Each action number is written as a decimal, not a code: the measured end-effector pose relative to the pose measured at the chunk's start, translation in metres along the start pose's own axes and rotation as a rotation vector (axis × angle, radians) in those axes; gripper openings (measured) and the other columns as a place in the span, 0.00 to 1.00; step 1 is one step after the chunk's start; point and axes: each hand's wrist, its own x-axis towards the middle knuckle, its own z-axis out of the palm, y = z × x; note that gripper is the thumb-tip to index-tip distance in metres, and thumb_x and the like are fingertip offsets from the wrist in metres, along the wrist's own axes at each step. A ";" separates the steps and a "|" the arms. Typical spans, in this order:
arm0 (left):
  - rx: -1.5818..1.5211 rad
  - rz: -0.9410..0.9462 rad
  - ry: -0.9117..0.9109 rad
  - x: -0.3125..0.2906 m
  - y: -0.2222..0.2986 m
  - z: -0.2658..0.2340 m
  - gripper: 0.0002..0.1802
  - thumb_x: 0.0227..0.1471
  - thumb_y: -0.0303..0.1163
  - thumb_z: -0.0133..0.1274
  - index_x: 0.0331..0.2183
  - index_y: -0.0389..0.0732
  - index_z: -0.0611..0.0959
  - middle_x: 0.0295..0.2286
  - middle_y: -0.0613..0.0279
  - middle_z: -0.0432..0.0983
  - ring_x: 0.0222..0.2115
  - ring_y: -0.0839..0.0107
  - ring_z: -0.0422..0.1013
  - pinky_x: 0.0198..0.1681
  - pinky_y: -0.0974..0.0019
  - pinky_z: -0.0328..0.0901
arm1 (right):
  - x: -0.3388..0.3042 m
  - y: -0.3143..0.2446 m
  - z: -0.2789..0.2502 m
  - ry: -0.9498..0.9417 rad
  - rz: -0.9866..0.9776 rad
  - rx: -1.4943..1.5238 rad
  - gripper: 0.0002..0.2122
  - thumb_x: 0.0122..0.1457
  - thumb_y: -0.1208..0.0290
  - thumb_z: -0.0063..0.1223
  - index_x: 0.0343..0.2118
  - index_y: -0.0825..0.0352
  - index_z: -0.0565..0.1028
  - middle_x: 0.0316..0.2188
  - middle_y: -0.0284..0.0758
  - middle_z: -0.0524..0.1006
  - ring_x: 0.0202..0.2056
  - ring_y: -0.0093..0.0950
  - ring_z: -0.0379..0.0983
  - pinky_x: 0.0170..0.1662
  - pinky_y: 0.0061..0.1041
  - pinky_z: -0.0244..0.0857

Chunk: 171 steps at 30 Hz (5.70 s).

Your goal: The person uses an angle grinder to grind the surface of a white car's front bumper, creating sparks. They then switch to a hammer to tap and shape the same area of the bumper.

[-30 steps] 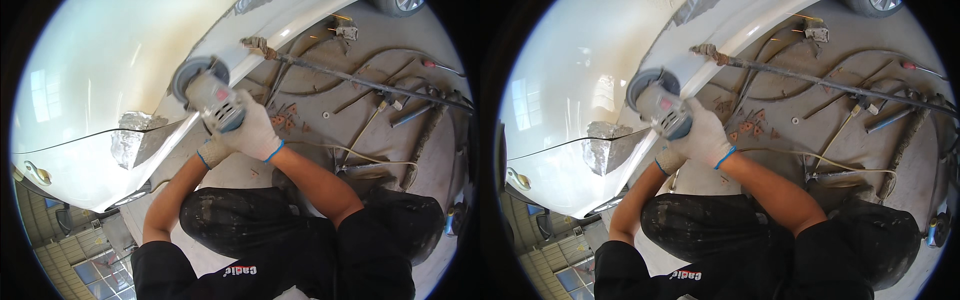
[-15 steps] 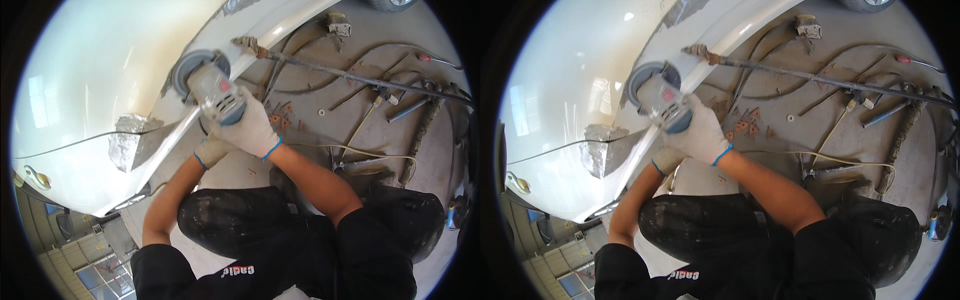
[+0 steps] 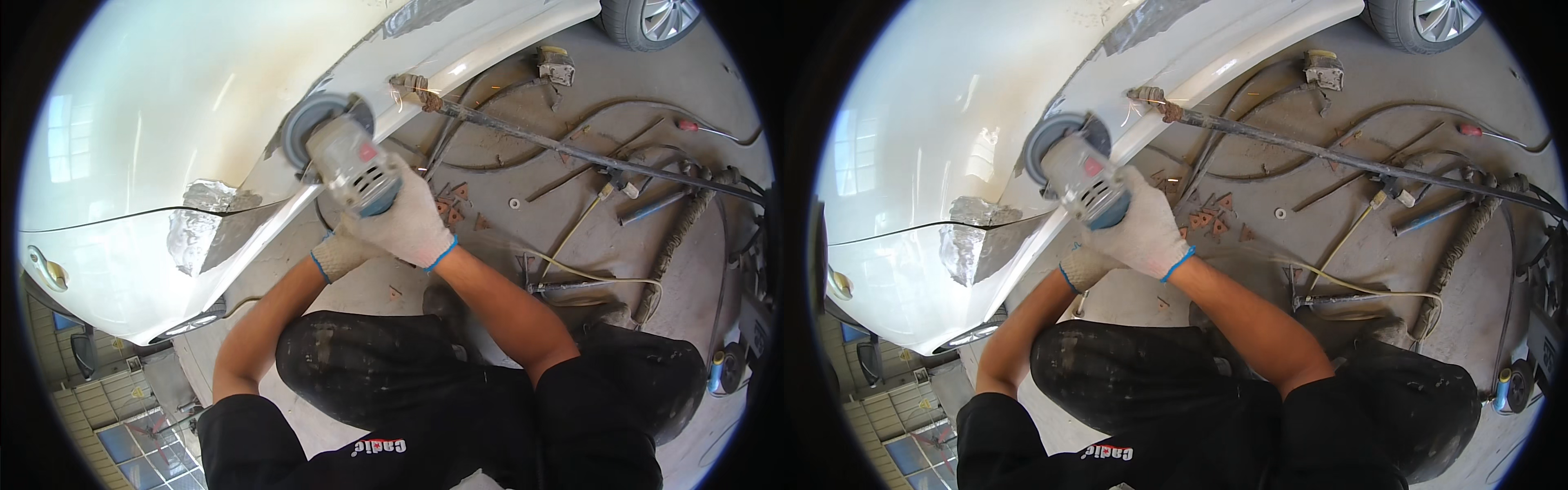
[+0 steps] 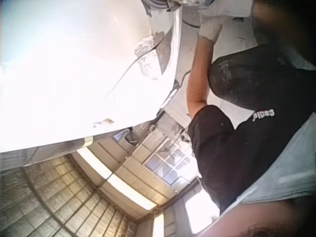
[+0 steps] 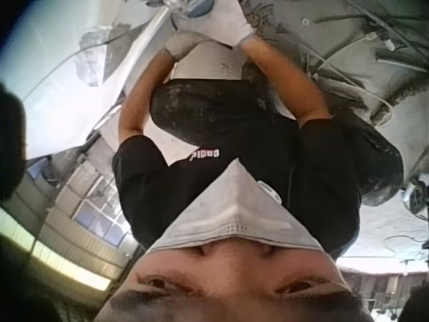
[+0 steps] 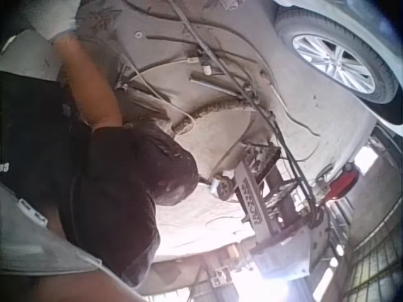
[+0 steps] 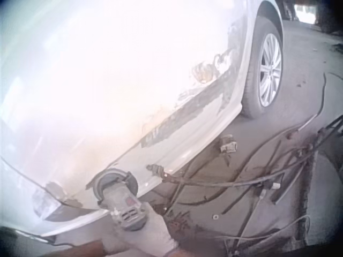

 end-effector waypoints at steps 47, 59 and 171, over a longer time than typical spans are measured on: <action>-0.308 -0.307 0.120 0.002 0.090 -0.014 0.38 0.40 0.38 0.72 0.51 0.35 0.76 0.45 0.60 0.77 0.46 0.72 0.73 0.52 0.64 0.68 | 0.012 -0.052 -0.031 -0.011 0.141 0.432 0.19 0.47 0.75 0.64 0.43 0.71 0.75 0.38 0.34 0.79 0.40 0.21 0.74 0.46 0.24 0.71; -0.383 -0.277 0.101 0.008 0.102 -0.014 0.39 0.39 0.39 0.73 0.51 0.34 0.75 0.44 0.57 0.78 0.46 0.71 0.73 0.51 0.64 0.68 | 0.015 -0.069 -0.031 0.069 0.111 0.438 0.18 0.45 0.76 0.67 0.41 0.71 0.75 0.34 0.34 0.79 0.36 0.24 0.76 0.40 0.27 0.73; -0.530 -0.265 0.361 -0.051 -0.040 0.016 0.46 0.40 0.46 0.71 0.59 0.45 0.70 0.57 0.60 0.67 0.57 0.65 0.63 0.63 0.59 0.57 | -0.009 0.015 0.024 -0.163 0.096 0.031 0.28 0.42 0.69 0.70 0.47 0.69 0.69 0.38 0.39 0.79 0.40 0.27 0.78 0.45 0.28 0.72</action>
